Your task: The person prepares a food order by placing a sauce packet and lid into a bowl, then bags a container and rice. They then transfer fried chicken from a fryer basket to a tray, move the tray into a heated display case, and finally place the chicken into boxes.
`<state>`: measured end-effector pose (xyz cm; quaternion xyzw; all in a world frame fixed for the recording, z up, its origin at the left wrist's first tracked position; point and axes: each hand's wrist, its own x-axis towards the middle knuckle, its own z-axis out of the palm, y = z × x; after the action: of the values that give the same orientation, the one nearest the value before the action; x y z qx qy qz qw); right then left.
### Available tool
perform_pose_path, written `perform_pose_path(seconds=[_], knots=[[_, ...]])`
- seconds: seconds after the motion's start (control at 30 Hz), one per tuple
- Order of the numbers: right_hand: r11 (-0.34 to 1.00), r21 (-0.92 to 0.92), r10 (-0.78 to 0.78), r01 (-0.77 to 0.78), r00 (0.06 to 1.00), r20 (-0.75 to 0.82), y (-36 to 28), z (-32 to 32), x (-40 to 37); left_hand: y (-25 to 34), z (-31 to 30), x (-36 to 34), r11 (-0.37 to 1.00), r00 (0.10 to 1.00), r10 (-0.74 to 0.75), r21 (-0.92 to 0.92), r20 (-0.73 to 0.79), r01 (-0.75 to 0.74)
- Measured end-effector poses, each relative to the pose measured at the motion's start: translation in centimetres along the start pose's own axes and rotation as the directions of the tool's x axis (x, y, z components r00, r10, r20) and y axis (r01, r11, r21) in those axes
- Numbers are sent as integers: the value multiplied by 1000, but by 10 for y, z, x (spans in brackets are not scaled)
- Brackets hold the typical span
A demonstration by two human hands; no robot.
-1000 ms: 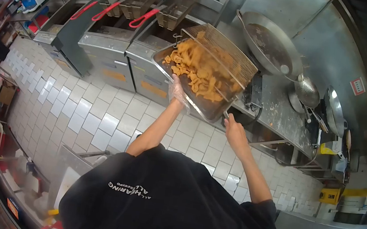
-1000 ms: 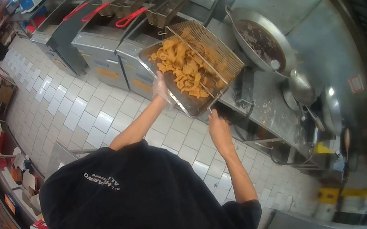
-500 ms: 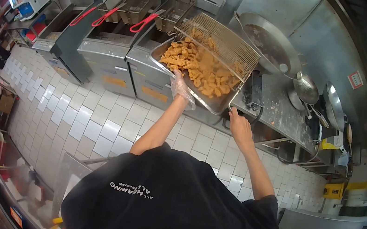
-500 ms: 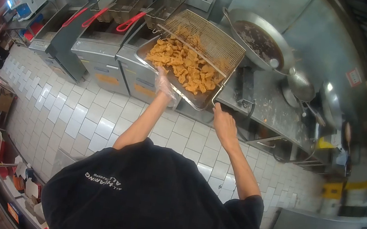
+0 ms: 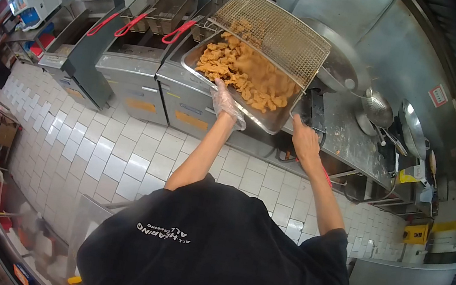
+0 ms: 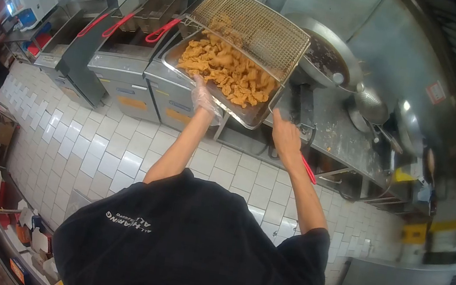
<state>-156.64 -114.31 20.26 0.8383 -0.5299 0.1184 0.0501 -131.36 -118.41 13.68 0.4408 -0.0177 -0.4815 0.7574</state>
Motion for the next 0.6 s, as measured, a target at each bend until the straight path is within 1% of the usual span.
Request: perform_pose_path(seconds=[0.03, 0.1, 0.13, 0.17, 0.2, 0.23, 0.27, 0.33, 0.37, 0.4, 0.43, 0.47, 0.5, 0.53, 0.57, 0.6], knots=[[1000, 3, 4, -4, 1000, -9, -2, 0, 2, 3, 1, 1, 1000, 1000, 6, 4, 8, -6], [999, 38, 27, -26, 1000, -16, -6, -7, 5, 5, 1, 0, 996, 1000, -10, -92, 5, 11], [999, 39, 23, -22, 1000, -12, -12, -12, 5, -1, -4, 10, 989, 999, -29, -145, 41, 34], [996, 84, 23, -22, 1000, -5, -21, -18, 4, -7, -8, 18, 989, 999, -24, -144, 40, 29], [991, 129, 25, -24, 1000, -2, -25, -20, 5, -5, -9, 19, 977, 995, -7, -212, 102, 29], [991, 132, 27, -26, 1000, -4, -25, -18, 4, -5, -12, 19, 960, 987, 8, -277, 161, 37], [991, 134, 25, -26, 1000, 6, -21, -16, 2, -7, -14, 17, 960, 987, 8, -276, 161, 37], [991, 136, 15, -16, 1000, 5, -21, -10, 2, 5, -17, 9, 993, 997, -69, -103, -40, 64], [989, 143, 39, -43, 999, 33, -22, -7, 0, 5, -19, 15, 992, 998, -58, -110, -35, 54], [986, 150, 64, -74, 996, 68, -21, -4, 0, 5, -24, 17, 988, 999, 7, -156, 32, -2], [986, 149, 67, -77, 995, 68, -21, 0, 3, 1, -29, 19, 979, 993, 67, -200, 96, -47], [981, 182, 60, -66, 997, 41, -21, 6, 6, -2, -33, 21, 964, 987, 42, -266, 154, 0], [975, 217, 55, -57, 998, 18, -23, 10, 7, -1, -34, 19, 967, 988, 32, -256, 153, 8], [962, 262, 63, -71, 997, 41, -29, 2, 11, 1, -37, 17, 958, 985, 50, -287, 163, -1], [959, 270, 69, -80, 996, 49, -32, -4, 16, 3, -39, 17, 948, 982, 71, -318, 173, -13], [950, 299, 75, -90, 995, 59, -35, -7, 19, 8, -40, 9, 959, 988, 73, -280, 135, -32]])
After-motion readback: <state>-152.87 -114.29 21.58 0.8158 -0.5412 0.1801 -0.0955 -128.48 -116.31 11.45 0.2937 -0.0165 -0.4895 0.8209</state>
